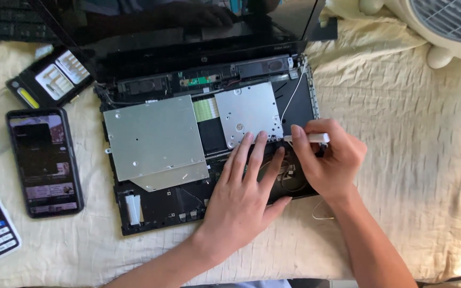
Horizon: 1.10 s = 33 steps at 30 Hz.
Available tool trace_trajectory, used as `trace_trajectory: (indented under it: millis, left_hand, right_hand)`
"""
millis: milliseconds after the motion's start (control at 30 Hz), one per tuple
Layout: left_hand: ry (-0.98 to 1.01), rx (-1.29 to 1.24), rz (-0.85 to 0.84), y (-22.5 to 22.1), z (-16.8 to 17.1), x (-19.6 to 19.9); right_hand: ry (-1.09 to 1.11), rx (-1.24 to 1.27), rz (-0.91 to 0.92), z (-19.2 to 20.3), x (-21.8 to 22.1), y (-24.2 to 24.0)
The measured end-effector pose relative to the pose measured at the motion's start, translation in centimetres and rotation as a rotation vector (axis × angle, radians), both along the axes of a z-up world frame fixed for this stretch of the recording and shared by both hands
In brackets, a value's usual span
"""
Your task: Installing an internal optical drive into a laptop and routing internal cables using a small tool.
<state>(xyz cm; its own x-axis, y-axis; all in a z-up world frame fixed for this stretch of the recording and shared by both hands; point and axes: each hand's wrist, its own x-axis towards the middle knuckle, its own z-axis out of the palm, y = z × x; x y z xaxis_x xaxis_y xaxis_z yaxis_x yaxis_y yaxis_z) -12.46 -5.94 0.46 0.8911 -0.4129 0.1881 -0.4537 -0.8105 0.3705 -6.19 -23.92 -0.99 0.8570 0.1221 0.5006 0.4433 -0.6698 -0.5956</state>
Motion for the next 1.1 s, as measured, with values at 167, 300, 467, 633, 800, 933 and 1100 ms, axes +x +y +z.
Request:
trace_trajectory:
  millis: [167, 300, 467, 633, 800, 933, 1100]
  left_hand:
    - [-0.042, 0.020, 0.001, 0.0, -0.3, -0.2]
    - [-0.058, 0.057, 0.005, -0.1, -0.3, -0.3]
    - [-0.073, 0.050, 0.001, -0.1, -0.3, -0.4]
    - [-0.075, 0.011, 0.007, -0.2, -0.3, -0.2]
    - [-0.094, 0.054, 0.013, -0.3, -0.7, -0.5]
    - [-0.098, 0.022, 0.011, -0.5, -0.6, -0.5]
    - [-0.085, 0.032, 0.023, -0.4, -0.4, -0.6]
  right_hand:
    - [-0.056, -0.031, 0.005, 0.2, -0.1, 0.1]
    - [0.007, 0.090, -0.060, 0.8, -0.1, 0.6]
    - [0.045, 0.184, -0.040, 1.3, 0.1, 1.1]
    - [0.080, 0.239, -0.046, 2.0, 0.4, 1.4]
    - [0.104, 0.304, -0.004, 1.9, 0.0, 1.3]
    - [0.109, 0.332, 0.025, 2.2, 0.1, 1.4]
    - [0.190, 0.347, 0.009, 2.1, 0.2, 1.6]
